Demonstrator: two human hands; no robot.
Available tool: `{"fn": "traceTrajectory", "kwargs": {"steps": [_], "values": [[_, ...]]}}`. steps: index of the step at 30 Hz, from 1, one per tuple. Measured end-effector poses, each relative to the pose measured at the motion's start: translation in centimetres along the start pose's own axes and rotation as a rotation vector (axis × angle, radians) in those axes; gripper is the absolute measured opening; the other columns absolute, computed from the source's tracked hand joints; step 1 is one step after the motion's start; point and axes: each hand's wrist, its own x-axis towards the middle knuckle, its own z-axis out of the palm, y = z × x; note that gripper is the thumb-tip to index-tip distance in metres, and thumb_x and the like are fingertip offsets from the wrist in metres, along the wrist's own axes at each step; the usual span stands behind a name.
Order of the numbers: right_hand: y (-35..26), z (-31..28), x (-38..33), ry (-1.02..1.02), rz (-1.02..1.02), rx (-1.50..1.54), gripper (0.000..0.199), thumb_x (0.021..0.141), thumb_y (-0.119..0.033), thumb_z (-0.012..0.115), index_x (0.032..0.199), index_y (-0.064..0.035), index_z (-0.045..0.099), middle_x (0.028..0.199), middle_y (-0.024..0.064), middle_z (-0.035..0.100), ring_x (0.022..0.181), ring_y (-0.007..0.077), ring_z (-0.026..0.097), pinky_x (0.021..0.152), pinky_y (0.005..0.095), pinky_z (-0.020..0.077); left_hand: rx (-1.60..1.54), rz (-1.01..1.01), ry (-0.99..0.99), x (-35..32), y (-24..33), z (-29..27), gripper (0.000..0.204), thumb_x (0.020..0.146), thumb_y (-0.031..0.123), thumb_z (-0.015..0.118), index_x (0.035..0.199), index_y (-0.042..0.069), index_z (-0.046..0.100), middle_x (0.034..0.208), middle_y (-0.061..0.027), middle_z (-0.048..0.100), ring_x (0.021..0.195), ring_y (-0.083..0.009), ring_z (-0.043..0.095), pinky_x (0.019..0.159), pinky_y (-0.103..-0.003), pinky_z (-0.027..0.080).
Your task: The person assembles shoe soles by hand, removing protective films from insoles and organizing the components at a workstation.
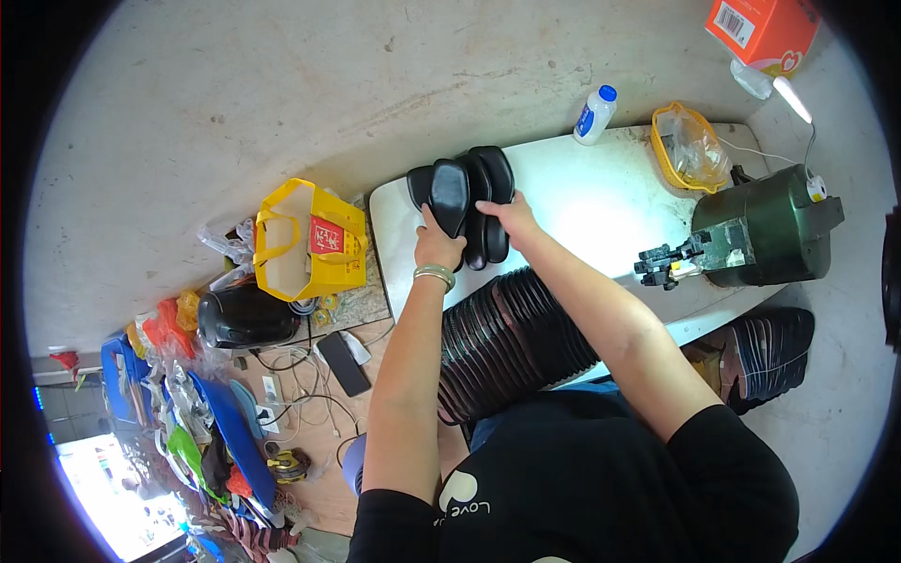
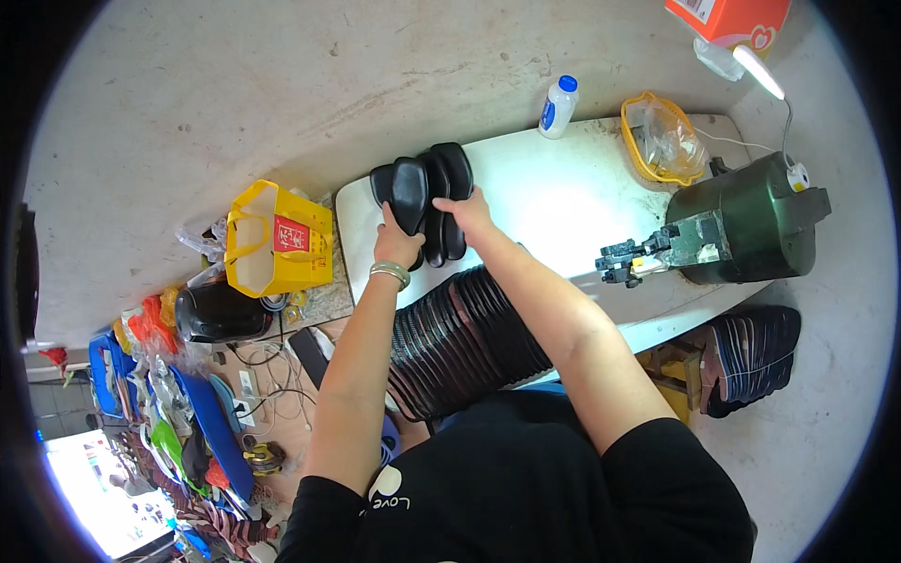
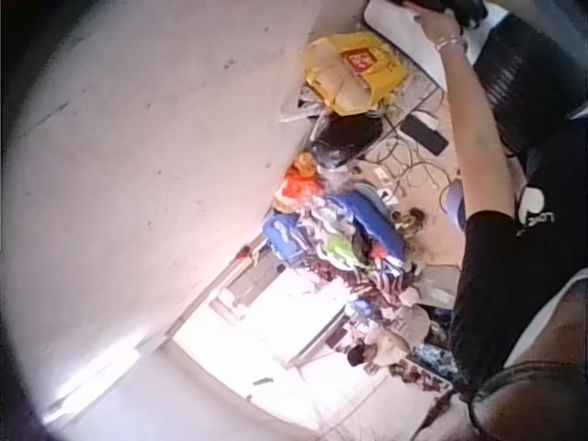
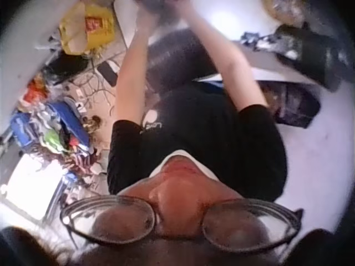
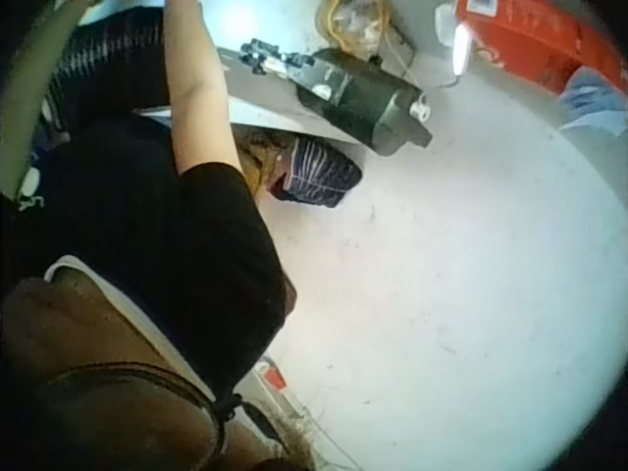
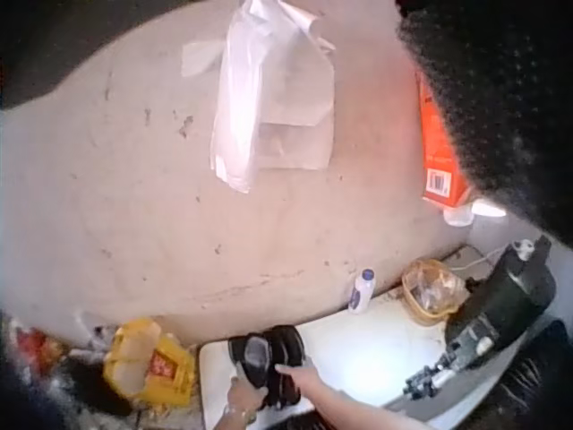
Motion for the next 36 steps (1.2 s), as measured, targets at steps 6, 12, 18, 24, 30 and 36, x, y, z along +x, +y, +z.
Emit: {"fn": "traceTrajectory", "kwargs": {"steps": [6,12,18,24,30,36], "values": [[-1.5,2.2,-1.3,0.054,-0.12,-0.402,0.049,0.073,-0.014,0.078,0.114,0.0029,0.058,0.102,0.0193,0.07,0.096,0.0325,0.068,0.086,0.0392,0.0517,-0.104,-0.044,0.112,-0.9,-0.9,-1.4,0.11,0.072,0.024,0.076,0.156,0.009,0.007,0.131,-0.0295,0.05,0.115,-0.0431,0.058,0.099,-0.044,0.048],[-11.5,-2.1,-10.4,0.023,-0.592,-0.634,0.059,0.077,-0.021,0.076,0.127,0.0017,0.052,0.101,0.0242,0.069,0.097,0.0362,0.068,0.085,0.0407,0.0516,-0.475,0.168,0.531,-3.4,-7.1,-5.4,0.099,0.072,0.02,0.078,0.152,-0.002,0.022,0.138,-0.0249,0.051,0.119,-0.0329,0.058,0.103,-0.037,0.043],[-11.5,-10.7,-20.9,-0.02,-0.749,-1.173,0.057,0.084,-0.015,0.069,0.134,-0.0012,0.046,0.098,0.0261,0.068,0.087,0.0419,0.067,0.076,0.0453,0.054,-0.478,-0.117,0.404,-12.5,-11.8,-7.7,0.079,0.072,0.024,0.074,0.14,0.001,0.042,0.113,-0.0213,0.066,0.099,-0.0318,0.066,0.089,-0.038,0.049],[-6.9,-18.7,-23.1,-0.051,-0.708,-1.327,0.063,0.082,-0.014,0.072,0.138,-0.005,0.044,0.093,0.0251,0.069,0.083,0.0409,0.069,0.072,0.0462,0.0559,-0.197,-0.401,0.46,-20.0,-15.0,-3.1,0.07,0.07,0.026,0.073,0.13,0.0,0.049,0.11,-0.0268,0.066,0.105,-0.0421,0.064,0.091,-0.047,0.05],[-4.4,-21.6,-22.1,0.016,-0.54,-1.453,0.068,0.086,-0.014,0.065,0.144,-0.005,0.032,0.088,0.0248,0.068,0.073,0.0435,0.067,0.065,0.0521,0.0532,-0.54,-0.435,0.459,-21.6,-19.0,2.2,0.061,0.072,0.025,0.071,0.12,-0.009,0.054,0.102,-0.02,0.067,0.091,-0.0319,0.067,0.081,-0.039,0.052],[-1.5,-22.3,-21.8,-0.306,-0.276,-1.14,0.089,0.084,-0.034,0.073,0.151,-0.0013,0.023,0.115,0.0324,0.063,0.109,0.0435,0.062,0.093,0.0472,0.0485,-1.111,-0.535,0.285,-23.1,-17.3,2.9,0.044,0.077,0.016,0.066,0.114,-0.006,0.057,0.097,-0.0132,0.067,0.08,-0.0222,0.066,0.072,-0.032,0.055]]}}
